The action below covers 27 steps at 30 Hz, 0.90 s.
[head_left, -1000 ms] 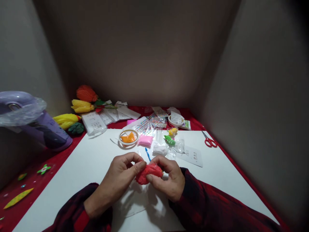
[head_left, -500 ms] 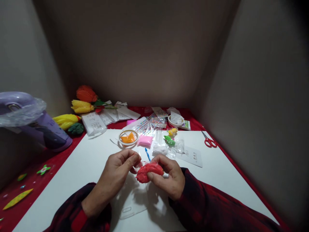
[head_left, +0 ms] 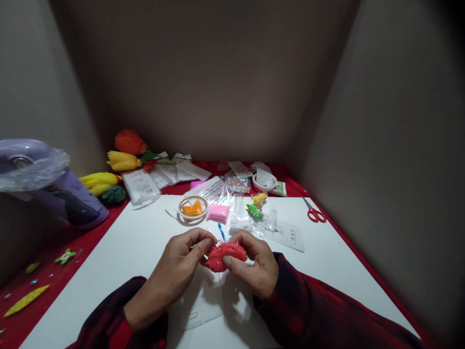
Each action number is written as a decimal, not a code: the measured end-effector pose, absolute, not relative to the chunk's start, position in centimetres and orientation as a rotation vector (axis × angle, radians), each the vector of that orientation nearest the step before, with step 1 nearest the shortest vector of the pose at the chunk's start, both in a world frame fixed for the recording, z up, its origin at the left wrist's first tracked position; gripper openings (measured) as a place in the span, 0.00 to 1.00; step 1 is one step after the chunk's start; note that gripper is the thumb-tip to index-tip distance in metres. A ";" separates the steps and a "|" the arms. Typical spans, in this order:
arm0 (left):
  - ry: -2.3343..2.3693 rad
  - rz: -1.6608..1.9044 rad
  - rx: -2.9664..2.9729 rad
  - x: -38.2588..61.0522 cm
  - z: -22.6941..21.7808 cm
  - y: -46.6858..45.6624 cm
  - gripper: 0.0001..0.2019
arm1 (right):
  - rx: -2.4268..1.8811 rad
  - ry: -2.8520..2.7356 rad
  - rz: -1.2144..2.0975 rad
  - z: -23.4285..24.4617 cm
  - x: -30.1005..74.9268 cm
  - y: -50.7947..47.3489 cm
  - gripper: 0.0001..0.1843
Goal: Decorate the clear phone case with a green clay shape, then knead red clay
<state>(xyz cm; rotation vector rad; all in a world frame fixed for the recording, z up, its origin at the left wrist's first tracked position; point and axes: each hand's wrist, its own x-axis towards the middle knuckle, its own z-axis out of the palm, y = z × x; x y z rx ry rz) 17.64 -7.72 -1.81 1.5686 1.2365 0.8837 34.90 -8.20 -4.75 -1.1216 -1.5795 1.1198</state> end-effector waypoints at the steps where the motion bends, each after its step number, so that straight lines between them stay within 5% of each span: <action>1: 1.239 0.884 1.568 17.7 -1.8 -7.7 0.12 | -1.118 -1.577 1.115 -4.7 34.9 -8.2 0.07; 27: 1.235 0.965 1.568 17.8 -1.6 -8.1 0.08 | -1.084 -1.566 1.091 -4.7 35.0 -8.2 0.08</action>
